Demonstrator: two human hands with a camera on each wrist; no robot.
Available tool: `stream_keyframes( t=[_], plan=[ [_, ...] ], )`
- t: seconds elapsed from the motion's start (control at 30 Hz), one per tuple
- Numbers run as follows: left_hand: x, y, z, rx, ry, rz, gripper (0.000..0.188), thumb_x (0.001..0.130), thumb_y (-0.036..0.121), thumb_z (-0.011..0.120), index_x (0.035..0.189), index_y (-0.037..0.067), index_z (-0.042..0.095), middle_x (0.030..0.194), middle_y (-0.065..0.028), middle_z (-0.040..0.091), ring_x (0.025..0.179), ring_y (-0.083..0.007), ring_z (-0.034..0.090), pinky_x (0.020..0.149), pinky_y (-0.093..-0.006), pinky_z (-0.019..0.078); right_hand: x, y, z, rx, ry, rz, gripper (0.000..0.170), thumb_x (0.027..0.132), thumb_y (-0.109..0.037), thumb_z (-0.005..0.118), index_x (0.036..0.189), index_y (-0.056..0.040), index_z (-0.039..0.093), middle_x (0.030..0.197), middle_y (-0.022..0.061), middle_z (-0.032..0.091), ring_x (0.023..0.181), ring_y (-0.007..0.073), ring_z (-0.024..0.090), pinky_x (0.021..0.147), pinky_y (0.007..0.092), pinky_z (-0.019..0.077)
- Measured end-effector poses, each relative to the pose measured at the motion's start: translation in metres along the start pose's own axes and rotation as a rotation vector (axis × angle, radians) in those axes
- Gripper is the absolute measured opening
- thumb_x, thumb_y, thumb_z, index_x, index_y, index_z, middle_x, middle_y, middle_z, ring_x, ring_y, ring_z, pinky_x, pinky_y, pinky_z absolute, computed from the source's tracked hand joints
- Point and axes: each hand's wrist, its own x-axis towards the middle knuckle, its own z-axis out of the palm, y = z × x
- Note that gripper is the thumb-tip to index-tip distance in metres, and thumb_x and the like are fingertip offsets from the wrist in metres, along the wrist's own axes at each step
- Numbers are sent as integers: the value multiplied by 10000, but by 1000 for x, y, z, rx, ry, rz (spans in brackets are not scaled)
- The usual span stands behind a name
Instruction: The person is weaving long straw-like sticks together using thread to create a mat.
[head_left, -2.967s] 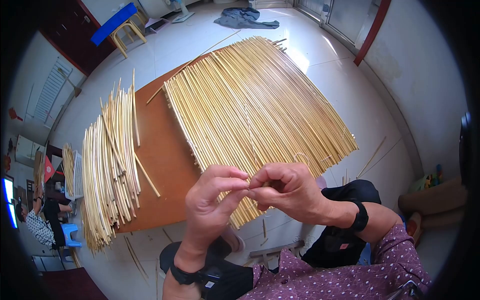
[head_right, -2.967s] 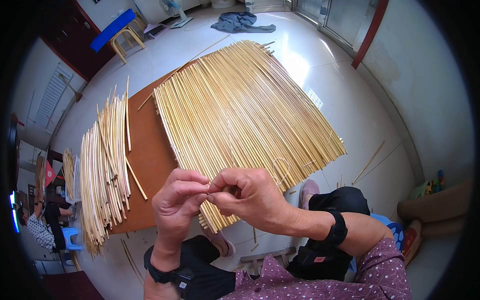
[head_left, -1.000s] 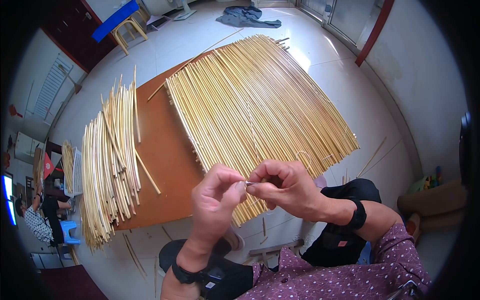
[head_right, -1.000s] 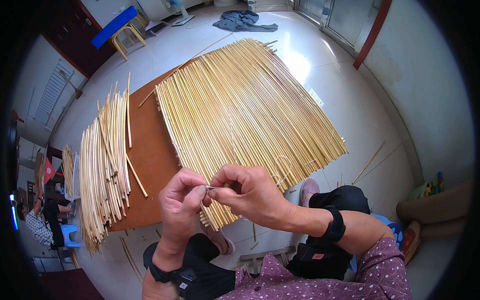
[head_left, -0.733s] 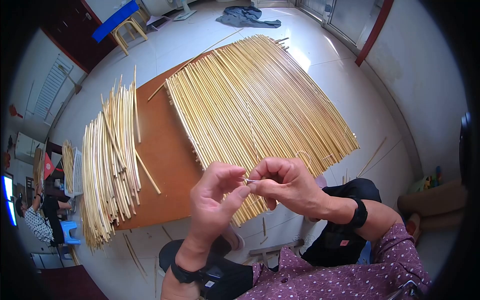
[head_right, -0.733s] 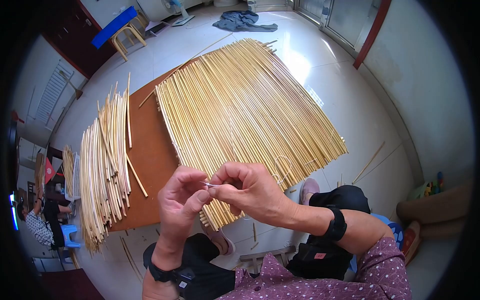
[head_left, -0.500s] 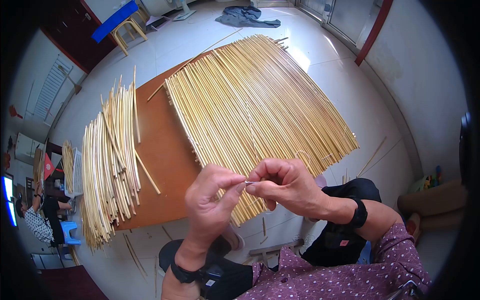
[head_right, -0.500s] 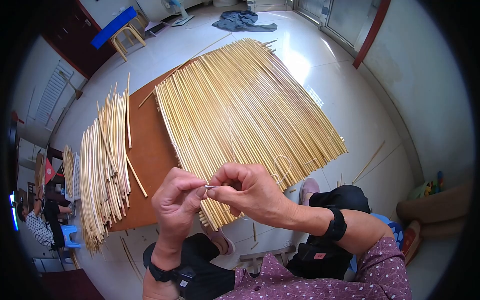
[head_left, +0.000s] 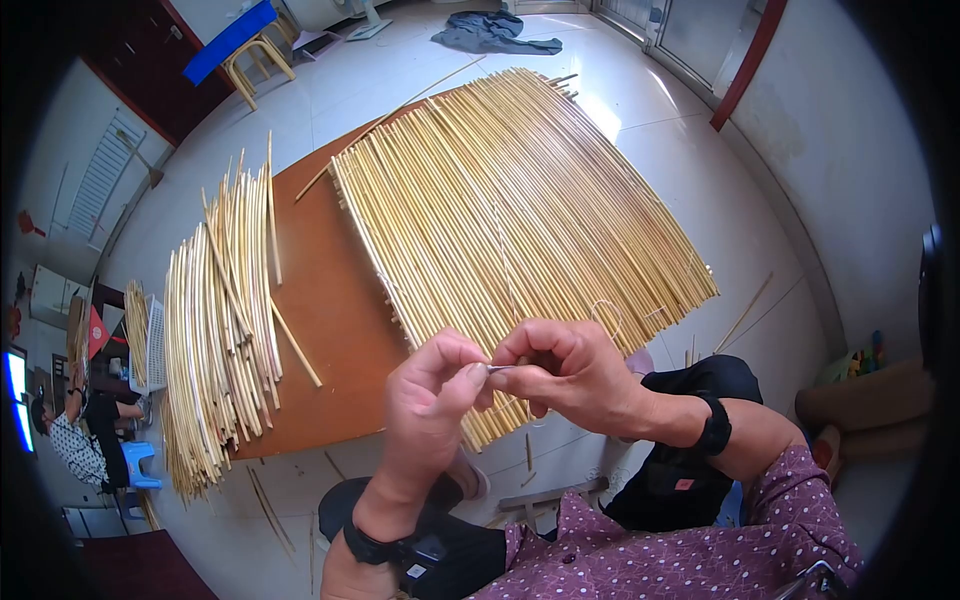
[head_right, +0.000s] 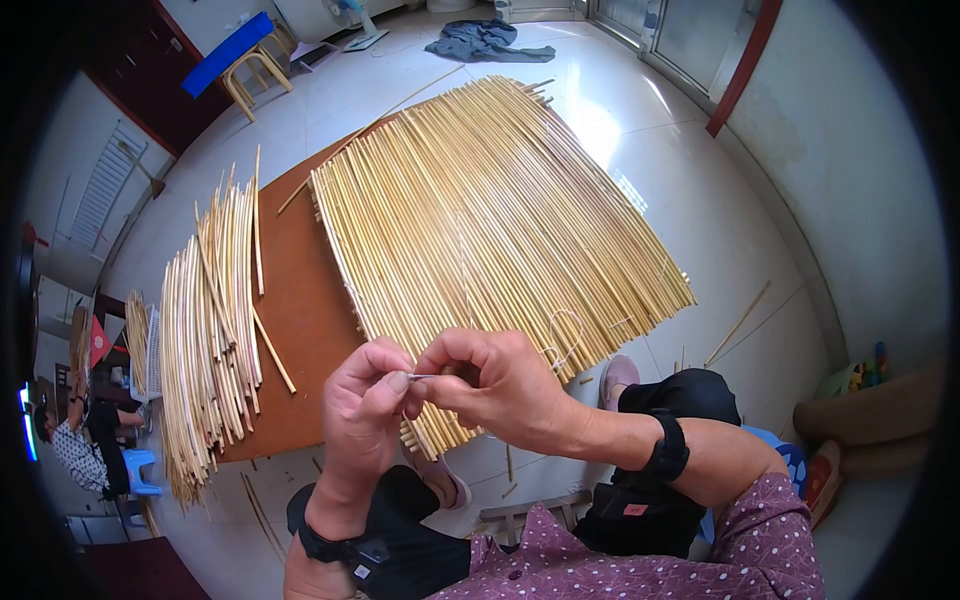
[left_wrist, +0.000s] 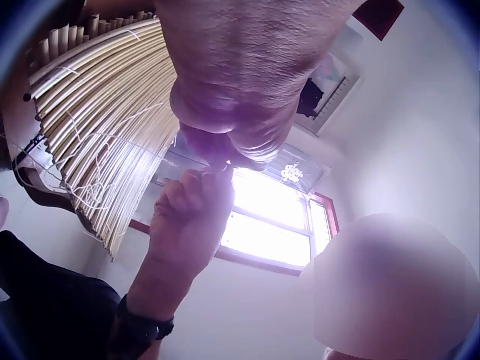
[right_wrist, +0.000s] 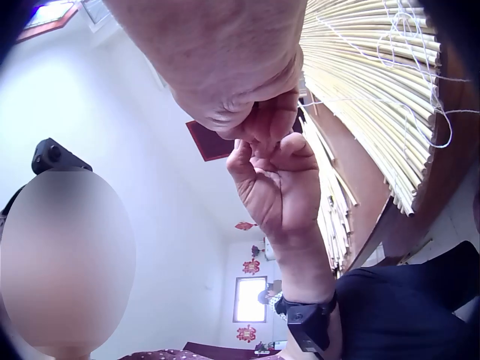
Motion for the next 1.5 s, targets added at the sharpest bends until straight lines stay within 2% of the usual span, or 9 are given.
stream_keyframes(
  t=[0.17, 0.33, 0.57, 0.83, 0.93, 1.13, 1.2, 1.27, 1.5],
  plan=[
    [0, -1, 1, -250, 10, -192, 115, 871, 125, 597, 910, 17, 589, 783, -23, 573, 640, -80, 542, 584, -219, 447, 0, 2, 2, -173, 36, -169, 90, 885, -91, 631, 904, -3, 639, 663, 1, 627, 545, 31, 560, 463, 175, 419],
    [-1, 2, 3, -184, 65, -116, 143, 857, 136, 653, 931, 27, 599, 827, -24, 579, 679, -89, 550, 612, -215, 455, 3, 0, -1, 149, -51, 38, 111, 898, -118, 653, 892, -13, 620, 706, 2, 612, 570, 35, 583, 475, 167, 463],
    [2, -2, -8, 126, -41, 160, 106, 873, 50, 642, 964, 24, 596, 924, -34, 565, 843, -94, 543, 758, -228, 461, 2, 2, 2, 68, -41, 11, 128, 891, -127, 665, 902, -8, 621, 706, 0, 611, 574, 40, 588, 487, 173, 472],
    [8, 6, -22, 640, 139, 378, 60, 936, 64, 546, 958, 9, 543, 974, -79, 554, 882, -126, 555, 839, -268, 438, 4, 2, -5, 88, 78, -28, 106, 903, -100, 618, 879, 1, 634, 610, -44, 525, 539, 8, 475, 459, 172, 359],
    [9, 14, -30, 318, 238, 305, 82, 949, 87, 528, 961, 6, 534, 992, -92, 560, 877, -134, 569, 843, -273, 451, 1, -4, -8, 203, 63, 22, 99, 899, -91, 616, 865, 0, 635, 599, -53, 512, 534, 1, 468, 458, 168, 357],
    [1, 13, -13, 82, -170, -146, 101, 935, 110, 557, 924, 13, 582, 1107, -142, 617, 897, -190, 633, 825, -323, 503, -4, -11, -11, 216, 10, -25, 61, 897, -40, 607, 883, 17, 624, 644, 3, 574, 491, 42, 487, 438, 186, 388],
    [-1, 11, -6, 153, -530, -430, 99, 928, 122, 564, 910, 28, 589, 983, -59, 651, 891, -96, 581, 813, -260, 472, -6, -14, -12, 183, 1, -73, 55, 887, -35, 615, 868, 13, 632, 655, 16, 590, 497, 57, 501, 447, 199, 399],
    [-3, 2, -4, 88, -639, -434, 94, 922, 116, 573, 911, 24, 592, 961, -43, 651, 882, -90, 579, 806, -255, 471, -10, -17, -14, 152, -7, -122, 50, 878, -30, 622, 853, 9, 640, 666, 29, 607, 504, 71, 514, 457, 211, 410],
    [0, 6, -10, -3, -945, -482, 91, 910, 81, 584, 933, -5, 605, 908, -41, 631, 868, -121, 589, 782, -263, 475, -25, -44, -9, 370, -640, -781, 158, 883, -51, 628, 783, 70, 647, 713, 149, 594, 535, 248, 571, 458, 313, 448]
  ],
)
